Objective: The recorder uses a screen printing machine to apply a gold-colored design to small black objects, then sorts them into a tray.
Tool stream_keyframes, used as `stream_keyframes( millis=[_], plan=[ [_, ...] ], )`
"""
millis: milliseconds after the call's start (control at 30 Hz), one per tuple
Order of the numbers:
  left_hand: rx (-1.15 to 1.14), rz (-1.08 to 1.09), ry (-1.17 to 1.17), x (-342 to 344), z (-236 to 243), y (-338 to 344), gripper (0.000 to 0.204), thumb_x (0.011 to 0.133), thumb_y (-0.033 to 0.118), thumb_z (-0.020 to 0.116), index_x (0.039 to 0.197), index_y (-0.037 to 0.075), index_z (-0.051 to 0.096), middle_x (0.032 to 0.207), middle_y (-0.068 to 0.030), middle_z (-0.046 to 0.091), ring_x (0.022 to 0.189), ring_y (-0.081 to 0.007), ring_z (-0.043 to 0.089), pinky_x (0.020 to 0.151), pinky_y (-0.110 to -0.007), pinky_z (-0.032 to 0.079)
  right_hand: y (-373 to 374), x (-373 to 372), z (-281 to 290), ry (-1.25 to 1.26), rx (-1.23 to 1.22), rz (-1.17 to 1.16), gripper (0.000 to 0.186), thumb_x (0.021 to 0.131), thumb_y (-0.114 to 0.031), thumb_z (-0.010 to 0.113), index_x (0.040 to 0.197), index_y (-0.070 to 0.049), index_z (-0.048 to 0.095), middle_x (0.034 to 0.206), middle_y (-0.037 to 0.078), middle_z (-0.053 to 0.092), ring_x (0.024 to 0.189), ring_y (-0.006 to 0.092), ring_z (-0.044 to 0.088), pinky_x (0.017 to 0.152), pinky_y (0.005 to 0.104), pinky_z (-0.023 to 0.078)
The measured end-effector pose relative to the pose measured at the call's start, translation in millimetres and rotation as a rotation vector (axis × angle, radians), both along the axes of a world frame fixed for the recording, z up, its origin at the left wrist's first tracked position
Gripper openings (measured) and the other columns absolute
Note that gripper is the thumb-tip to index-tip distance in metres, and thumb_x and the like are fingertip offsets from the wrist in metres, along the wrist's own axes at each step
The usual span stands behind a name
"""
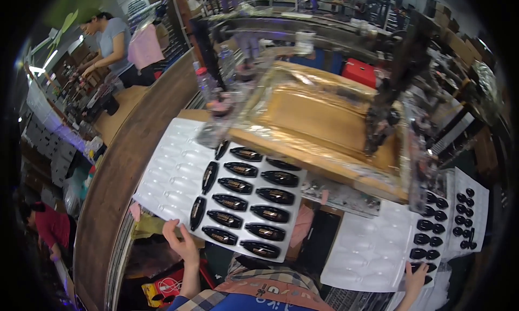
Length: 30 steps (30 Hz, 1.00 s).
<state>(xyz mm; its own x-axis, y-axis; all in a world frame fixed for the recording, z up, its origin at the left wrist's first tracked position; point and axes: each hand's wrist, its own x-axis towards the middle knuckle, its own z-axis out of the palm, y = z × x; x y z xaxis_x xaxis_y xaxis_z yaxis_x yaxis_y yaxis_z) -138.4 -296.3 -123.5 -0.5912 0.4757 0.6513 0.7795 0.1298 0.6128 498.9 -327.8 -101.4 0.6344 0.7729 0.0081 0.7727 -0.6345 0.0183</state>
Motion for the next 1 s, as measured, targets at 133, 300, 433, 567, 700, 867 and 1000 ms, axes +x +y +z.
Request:
stream_keyframes(
  millis=[133,300,433,567,700,867,1000],
  plan=[
    [0.109,-0.347,-0.055,33.7,56.2,69.9,0.011,0.074,-0.004,0.052,0.085,-0.001,0.053,0.087,-0.0147,0.052,0.089,-0.0305,0.049,0.080,-0.037,0.038,-1.6,-17.4,13.9,0.134,0.175,0.109,0.034,0.087,-0.031,0.040,0.107,-0.004,0.045,0.112,0.019,0.043,0.098,0.0371,0.045,0.081,0.0401,0.038],
    [-0.024,-0.991,0.111,106.9,118.2,169.8,0.019,0.075,0.003,0.052,0.093,0.001,0.056,0.089,-0.0141,0.057,0.090,-0.0303,0.051,0.080,-0.037,0.039,32.5,-71.1,73.0,0.450,0.483,0.192,0.026,0.088,-0.018,0.039,0.103,0.000,0.050,0.102,0.012,0.049,0.096,0.0220,0.047,0.083,0.0280,0.035],
    [-0.184,-1.142,0.204,152.0,100.6,221.3,0.022,0.083,0.011,0.046,0.101,-0.001,0.053,0.092,-0.0093,0.059,0.087,-0.0254,0.055,0.080,-0.032,0.042,89.7,-133.7,101.2,0.845,0.680,0.533,0.035,0.078,-0.005,0.050,0.112,-0.003,0.045,0.121,0.008,0.039,0.105,0.0182,0.042,0.082,0.0266,0.039],
    [-0.240,-1.283,-0.103,152.3,121.2,249.2,0.023,0.083,0.011,0.047,0.102,-0.001,0.053,0.093,-0.0086,0.060,0.087,-0.0224,0.056,0.079,-0.031,0.043,136.9,-188.0,117.3,0.872,0.686,0.722,0.044,0.068,-0.014,0.068,0.107,0.000,0.051,0.096,0.011,0.058,0.088,0.0164,0.054,0.074,0.0279,0.043],
    [-0.379,-1.450,-0.526,146.3,144.4,279.7,0.023,0.083,0.011,0.049,0.103,0.000,0.053,0.094,-0.0077,0.060,0.088,-0.0184,0.056,0.077,-0.028,0.045,172.4,-231.4,129.9,0.802,0.537,0.814,0.045,0.069,-0.021,0.069,0.105,-0.001,0.052,0.100,0.011,0.057,0.093,0.0207,0.053,0.080,0.0305,0.040],
    [-0.138,-1.531,-0.938,98.8,136.0,276.5,0.027,0.081,0.010,0.055,0.107,0.003,0.053,0.095,-0.0071,0.060,0.085,-0.0112,0.056,0.074,-0.024,0.046,196.3,-275.5,135.7,0.717,0.374,0.965,0.043,0.071,-0.028,0.068,0.103,-0.002,0.054,0.104,0.011,0.055,0.096,0.0247,0.052,0.084,0.0313,0.038],
    [-0.032,-1.228,-0.938,1.0,109.7,277.4,0.025,0.080,0.009,0.056,0.104,0.002,0.051,0.092,-0.0078,0.060,0.081,-0.0121,0.057,0.072,-0.024,0.047,197.8,-280.8,138.1,0.724,0.297,0.960,0.047,0.072,-0.035,0.065,0.104,-0.002,0.053,0.102,0.015,0.056,0.095,0.0295,0.052,0.083,0.0328,0.039]
  ],
)
